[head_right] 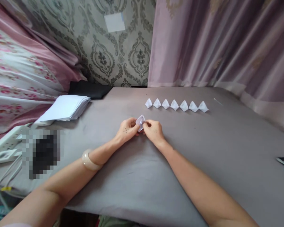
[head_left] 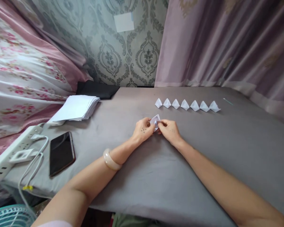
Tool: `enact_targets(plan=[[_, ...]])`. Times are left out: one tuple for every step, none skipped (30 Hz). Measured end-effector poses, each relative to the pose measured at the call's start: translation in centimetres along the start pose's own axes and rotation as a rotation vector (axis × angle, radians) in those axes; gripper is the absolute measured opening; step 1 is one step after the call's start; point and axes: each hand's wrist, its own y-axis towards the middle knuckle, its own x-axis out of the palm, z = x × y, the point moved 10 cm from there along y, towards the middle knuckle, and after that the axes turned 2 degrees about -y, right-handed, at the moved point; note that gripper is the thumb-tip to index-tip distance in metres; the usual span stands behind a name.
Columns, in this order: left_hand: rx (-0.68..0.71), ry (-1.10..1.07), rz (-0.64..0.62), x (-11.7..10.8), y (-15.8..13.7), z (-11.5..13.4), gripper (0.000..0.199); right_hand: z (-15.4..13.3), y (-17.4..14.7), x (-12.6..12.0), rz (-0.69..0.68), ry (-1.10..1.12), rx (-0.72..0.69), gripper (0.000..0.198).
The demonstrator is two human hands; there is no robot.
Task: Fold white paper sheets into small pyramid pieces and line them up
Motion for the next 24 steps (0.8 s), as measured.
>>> enact_targets(plan=[[0.011,-0.006,-0.010,0.1,0.0,0.2,0.018,0.0,0.0,0.0,-0.002,0.005,-0.002,0.023],[0.021,-0.011,-0.020,0.1,-0.1,0.3,0.020,0.0,0.0,0.0,-0.007,0.010,-0.006,0.024],[0.027,-0.015,-0.027,0.2,-0.1,0.4,0.021,0.0,0.0,0.0,-0.009,0.015,-0.014,0.024],[0.031,-0.018,-0.027,0.2,-0.1,0.5,0.022,0.0,0.0,0.0,-0.012,0.018,-0.025,0.025],[0.036,-0.018,-0.020,0.2,-0.2,0.6,0.021,-0.1,0.0,0.0,-0.012,0.020,-0.037,0.025],[0.045,-0.012,-0.004,0.0,-0.2,0.8,0.021,-0.2,0.0,0.1,-0.012,0.022,-0.050,0.025],[0.059,-0.001,0.018,-0.1,-0.3,1.0,0.021,-0.3,0.1,0.1,-0.013,0.026,-0.064,0.025],[0.078,0.014,0.042,-0.3,-0.4,1.3,0.022,-0.4,0.1,0.1,-0.014,0.031,-0.077,0.025],[0.100,0.031,0.066,-0.5,-0.5,1.6,0.022,-0.6,0.1,0.1,-0.017,0.038,-0.088,0.025],[0.125,0.045,0.085,-0.6,-0.6,1.9,0.023,-0.7,0.1,0.2,-0.019,0.047,-0.098,0.026],[0.148,0.054,0.100,-0.7,-0.8,2.3,0.025,-0.8,0.1,0.2,-0.020,0.060,-0.106,0.027],[0.169,0.057,0.110,-0.8,-1.0,2.7,0.026,-0.9,0.1,0.2,-0.022,0.075,-0.111,0.028],[0.186,0.055,0.117,-0.8,-1.1,3.0,0.027,-0.9,0.1,0.2,-0.022,0.090,-0.113,0.030],[0.198,0.051,0.124,-0.8,-1.2,3.2,0.026,-1.0,0.1,0.2,-0.023,0.105,-0.111,0.031],[0.203,0.048,0.136,-0.9,-1.3,3.4,0.024,-1.0,0.1,0.2,-0.024,0.120,-0.107,0.033],[0.203,0.047,0.153,-1.1,-1.4,3.6,0.021,-1.0,0.1,0.2,-0.025,0.138,-0.100,0.035],[0.201,0.047,0.174,-1.3,-1.5,3.7,0.018,-1.0,0.1,0.2,-0.028,0.163,-0.091,0.037],[0.200,0.051,0.195,-1.5,-1.6,3.7,0.016,-1.0,0.1,0.3,-0.029,0.200,-0.082,0.038],[0.204,0.058,0.216,-1.7,-1.6,3.8,0.015,-1.1,0.0,0.3,-0.030,0.248,-0.074,0.039],[0.217,0.067,0.230,-1.8,-1.7,4.0,0.014,-1.2,0.0,0.3,-0.033,0.304,-0.068,0.039],[0.237,0.078,0.240,-1.9,-1.8,4.2,0.015,-1.3,0.0,0.3,-0.038,0.358,-0.063,0.039],[0.261,0.093,0.251,-1.9,-1.9,4.4,0.015,-1.4,0.0,0.4,-0.043,0.405,-0.061,0.039],[0.291,0.110,0.262,-2.0,-2.0,4.6,0.014,-1.6,0.0,0.3,-0.046,0.440,-0.061,0.039],[0.326,0.125,0.274,-2.0,-2.2,4.9,0.014,-1.7,0.1,0.2,-0.047,0.462,-0.063,0.038]])
